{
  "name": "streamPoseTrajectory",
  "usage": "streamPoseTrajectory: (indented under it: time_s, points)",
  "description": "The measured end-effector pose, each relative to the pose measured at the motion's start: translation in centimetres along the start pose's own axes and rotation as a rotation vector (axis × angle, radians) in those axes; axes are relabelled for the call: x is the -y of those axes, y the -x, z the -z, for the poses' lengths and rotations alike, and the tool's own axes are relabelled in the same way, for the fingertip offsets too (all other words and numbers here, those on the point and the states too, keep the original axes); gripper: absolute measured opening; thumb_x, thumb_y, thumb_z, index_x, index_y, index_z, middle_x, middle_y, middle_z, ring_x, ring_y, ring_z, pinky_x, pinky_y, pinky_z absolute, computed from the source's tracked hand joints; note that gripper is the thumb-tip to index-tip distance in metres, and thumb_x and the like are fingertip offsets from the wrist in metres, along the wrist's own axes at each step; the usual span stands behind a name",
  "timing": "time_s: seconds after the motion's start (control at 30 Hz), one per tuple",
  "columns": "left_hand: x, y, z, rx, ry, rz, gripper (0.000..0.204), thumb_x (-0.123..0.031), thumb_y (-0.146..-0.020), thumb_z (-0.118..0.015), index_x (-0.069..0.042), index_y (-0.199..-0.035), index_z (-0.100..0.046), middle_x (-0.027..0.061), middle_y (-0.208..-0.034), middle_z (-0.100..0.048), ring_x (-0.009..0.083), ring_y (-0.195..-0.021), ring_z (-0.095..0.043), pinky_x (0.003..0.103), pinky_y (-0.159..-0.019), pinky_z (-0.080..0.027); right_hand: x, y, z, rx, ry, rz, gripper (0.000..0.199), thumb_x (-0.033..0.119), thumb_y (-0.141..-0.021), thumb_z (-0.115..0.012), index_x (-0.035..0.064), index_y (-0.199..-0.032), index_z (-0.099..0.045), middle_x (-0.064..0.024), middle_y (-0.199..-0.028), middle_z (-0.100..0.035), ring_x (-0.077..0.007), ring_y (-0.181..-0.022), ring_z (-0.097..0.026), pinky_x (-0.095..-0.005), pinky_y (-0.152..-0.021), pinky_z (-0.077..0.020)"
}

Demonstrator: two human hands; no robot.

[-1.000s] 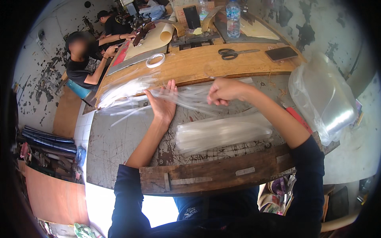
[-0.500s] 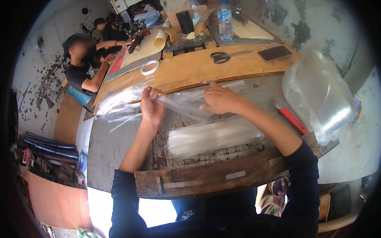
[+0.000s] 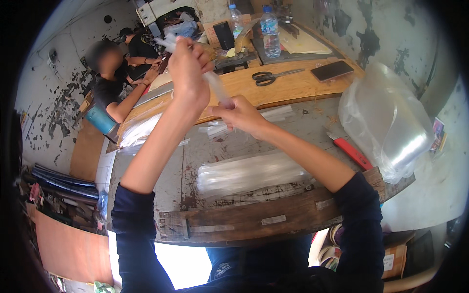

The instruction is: The person aligns and organizes plastic strips on a workbench, gathers them into a bundle by hand, and secures the bundle with a rubber band.

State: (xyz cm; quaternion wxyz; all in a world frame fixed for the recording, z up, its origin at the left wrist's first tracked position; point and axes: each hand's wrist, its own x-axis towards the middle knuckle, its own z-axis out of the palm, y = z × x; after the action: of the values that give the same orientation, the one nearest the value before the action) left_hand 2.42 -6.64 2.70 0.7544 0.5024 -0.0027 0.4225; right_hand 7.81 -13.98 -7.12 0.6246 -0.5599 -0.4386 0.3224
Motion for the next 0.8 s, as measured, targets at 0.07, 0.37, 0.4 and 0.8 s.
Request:
streamPoseTrajectory:
  time_s: [0.07,0.37,0.4,0.8]
  points:
    - [1.3,-0.3,-1.1,-0.036,-0.079,-0.023,0.026,-0.03,-0.094,-0.036,-0.01,-0.078,-0.037,-0.0044,-0.058,-0.032,0.0061,-0.048,-0.025,0.023,-0.043,-0.021,-0.1,0.1,0.2,-0.059,0.008,-0.049,0.029,0.02,-0.085,-0.056,0.0079,-0.06,-0.045,0.0025,-0.049,-0.038,-0.0074,-0.045,-0.037,-0.0251,-0.049,-0.0379]
    - [5.3,-1.3,-2.5,-0.106,-0.334,-0.149,0.034,-0.029,-0.093,-0.039,0.001,-0.08,-0.046,0.0062,-0.061,-0.051,0.0117,-0.054,-0.047,0.028,-0.051,-0.039,-2.9,-0.1,2.4,-0.105,-0.083,-0.077,0.036,0.023,-0.082,-0.058,0.0085,-0.053,-0.044,0.0001,-0.045,-0.04,-0.0091,-0.038,-0.038,-0.0253,-0.039,-0.0358]
    - [5.0,-0.9,-3.0,-0.079,-0.34,-0.111,0.032,-0.028,-0.092,-0.042,0.002,-0.082,-0.047,0.0063,-0.061,-0.052,0.0123,-0.054,-0.048,0.028,-0.052,-0.039,-3.1,-0.1,2.7,-0.097,-0.078,-0.063,0.036,0.023,-0.082,-0.058,0.0082,-0.052,-0.043,-0.0003,-0.045,-0.04,-0.0093,-0.038,-0.039,-0.0252,-0.039,-0.0365]
    - [5.4,-0.8,-3.0,-0.023,-0.375,-0.207,0.026,-0.024,-0.088,-0.05,0.002,-0.082,-0.05,0.005,-0.06,-0.057,0.0126,-0.053,-0.051,0.028,-0.053,-0.041,-2.7,0.2,2.8,-0.175,0.007,0.027,0.037,0.025,-0.083,-0.058,0.0059,-0.053,-0.045,-0.0008,-0.043,-0.041,-0.0093,-0.038,-0.043,-0.0245,-0.038,-0.0359]
